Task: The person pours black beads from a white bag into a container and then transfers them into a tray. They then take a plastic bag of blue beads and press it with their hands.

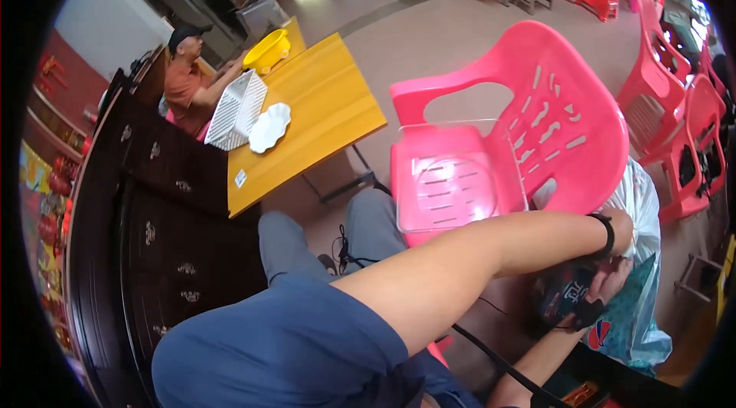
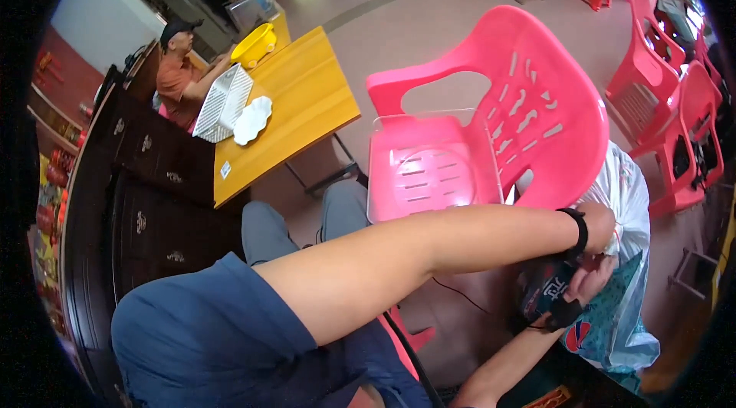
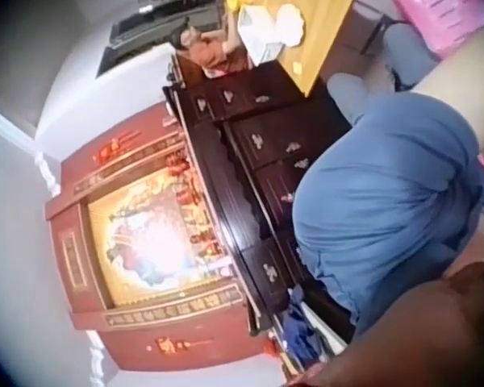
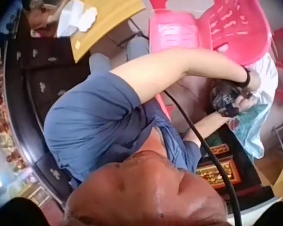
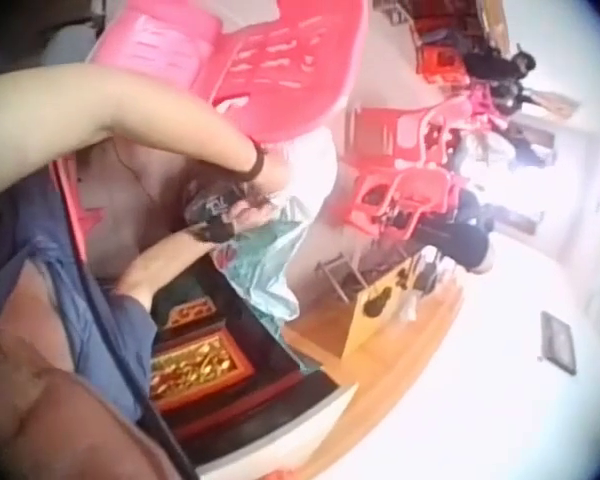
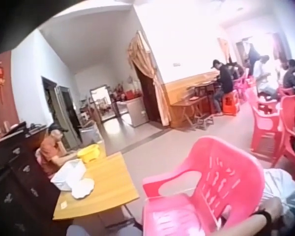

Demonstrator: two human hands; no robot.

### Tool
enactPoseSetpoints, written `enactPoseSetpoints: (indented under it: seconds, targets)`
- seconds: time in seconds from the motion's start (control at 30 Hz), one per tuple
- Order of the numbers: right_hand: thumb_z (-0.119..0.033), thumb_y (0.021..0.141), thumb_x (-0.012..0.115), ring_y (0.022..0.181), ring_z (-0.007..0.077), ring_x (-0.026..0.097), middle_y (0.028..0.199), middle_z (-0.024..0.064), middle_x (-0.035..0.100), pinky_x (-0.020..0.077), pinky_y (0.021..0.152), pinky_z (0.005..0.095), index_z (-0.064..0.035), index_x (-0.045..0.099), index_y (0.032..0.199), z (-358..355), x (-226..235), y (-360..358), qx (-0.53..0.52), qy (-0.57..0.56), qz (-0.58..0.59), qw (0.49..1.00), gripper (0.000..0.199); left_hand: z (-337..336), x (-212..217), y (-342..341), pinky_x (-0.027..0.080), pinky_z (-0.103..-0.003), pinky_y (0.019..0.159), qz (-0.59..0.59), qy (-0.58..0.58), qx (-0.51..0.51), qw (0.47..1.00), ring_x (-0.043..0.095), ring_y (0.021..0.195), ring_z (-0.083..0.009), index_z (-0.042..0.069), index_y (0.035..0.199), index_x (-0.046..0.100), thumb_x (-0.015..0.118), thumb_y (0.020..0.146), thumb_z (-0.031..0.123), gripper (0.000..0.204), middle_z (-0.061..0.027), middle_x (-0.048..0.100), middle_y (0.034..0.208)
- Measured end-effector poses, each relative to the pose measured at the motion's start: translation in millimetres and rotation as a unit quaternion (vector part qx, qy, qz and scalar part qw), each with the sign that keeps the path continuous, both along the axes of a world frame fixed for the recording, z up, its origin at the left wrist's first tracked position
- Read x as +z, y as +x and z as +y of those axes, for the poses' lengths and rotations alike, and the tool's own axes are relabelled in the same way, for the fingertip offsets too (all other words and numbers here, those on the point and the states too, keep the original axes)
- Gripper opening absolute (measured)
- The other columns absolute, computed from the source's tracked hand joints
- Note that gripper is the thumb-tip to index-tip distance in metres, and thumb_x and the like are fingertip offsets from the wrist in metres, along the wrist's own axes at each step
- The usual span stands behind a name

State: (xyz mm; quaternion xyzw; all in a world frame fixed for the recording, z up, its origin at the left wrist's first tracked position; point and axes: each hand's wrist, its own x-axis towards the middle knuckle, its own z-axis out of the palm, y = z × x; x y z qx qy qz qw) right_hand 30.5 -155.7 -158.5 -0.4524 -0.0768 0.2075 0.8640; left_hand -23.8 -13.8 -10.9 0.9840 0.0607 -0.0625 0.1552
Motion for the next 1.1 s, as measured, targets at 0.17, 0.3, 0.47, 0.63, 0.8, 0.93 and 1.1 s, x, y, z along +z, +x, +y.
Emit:
enactPoseSetpoints:
  seconds: [0.17,0.3,0.47,0.63,0.8,0.93,1.1]
  targets:
    - [-0.014,0.101,0.049,0.098,0.0154,0.054,0.107,0.0062,0.056,0.0436,0.091,0.0299,-0.0007,0.053,0.111,-13,68,-33,-0.031,-0.092,-0.215,0.972,0.018,3,17,-26,0.054,-0.040,0.075,-0.063,-0.141,0.104,0.982,0.070,0.089,-0.0278,0.009,0.091,0.076,0.070,0.072,0.026,0.026,-0.0149,0.072,0.092]
    - [-0.017,0.102,0.049,0.083,0.0117,0.050,0.092,0.0035,0.052,0.0433,0.083,0.0269,-0.0039,0.051,0.100,-3,109,-63,-0.050,-0.084,-0.320,0.942,0.013,10,24,-32,0.054,-0.041,0.075,-0.116,-0.135,0.083,0.980,0.070,0.085,-0.0306,0.008,0.085,0.075,0.071,0.073,0.027,0.023,-0.0168,0.071,0.088]
    - [-0.018,0.101,0.051,0.078,0.0113,0.054,0.084,0.0023,0.052,0.0495,0.070,0.0259,-0.0051,0.049,0.105,-16,52,-69,0.041,0.042,-0.071,0.996,0.014,0,31,-74,0.055,-0.042,0.066,-0.076,-0.358,0.091,0.926,0.071,0.077,-0.0276,0.004,0.088,0.070,0.068,0.078,0.019,0.017,-0.0213,0.069,0.079]
    - [-0.016,0.100,0.050,0.068,0.0126,0.042,0.073,0.0000,0.042,0.0391,0.059,0.0260,-0.0063,0.048,0.101,-24,118,-112,0.091,0.206,-0.065,0.972,0.010,15,20,-129,0.052,-0.044,0.077,-0.163,-0.404,0.035,0.899,0.065,0.091,-0.0390,-0.004,0.102,0.061,0.063,0.075,0.012,0.031,-0.0263,0.066,0.091]
    - [-0.018,0.097,0.055,0.051,0.0156,0.044,0.057,0.0014,0.044,0.0457,0.050,0.0301,-0.0062,0.046,0.082,-46,202,-134,0.218,0.265,-0.260,0.903,0.021,24,48,-181,0.053,-0.035,0.071,-0.112,-0.332,0.016,0.936,0.065,0.078,-0.0234,0.004,0.141,0.033,0.066,0.080,0.012,0.069,-0.0136,0.060,0.091]
    - [-0.016,0.096,0.052,0.049,0.0181,0.046,0.056,0.0038,0.047,0.0467,0.051,0.0337,-0.0052,0.046,0.080,-25,212,-163,0.266,0.181,-0.238,0.916,0.020,16,73,-207,0.051,-0.030,0.069,-0.072,-0.405,0.003,0.911,0.063,0.077,-0.0168,0.006,0.148,0.024,0.062,0.084,0.006,0.074,-0.0100,0.060,0.093]
    - [-0.022,0.101,0.048,0.059,0.0150,0.044,0.061,0.0004,0.039,0.0451,0.060,0.0302,-0.0056,0.044,0.088,15,207,-188,0.260,0.244,-0.103,0.929,0.020,24,63,-240,0.050,-0.027,0.080,0.029,-0.629,-0.021,0.777,0.064,0.092,-0.0154,0.003,0.138,0.041,0.047,0.094,0.005,0.045,-0.0076,0.064,0.098]
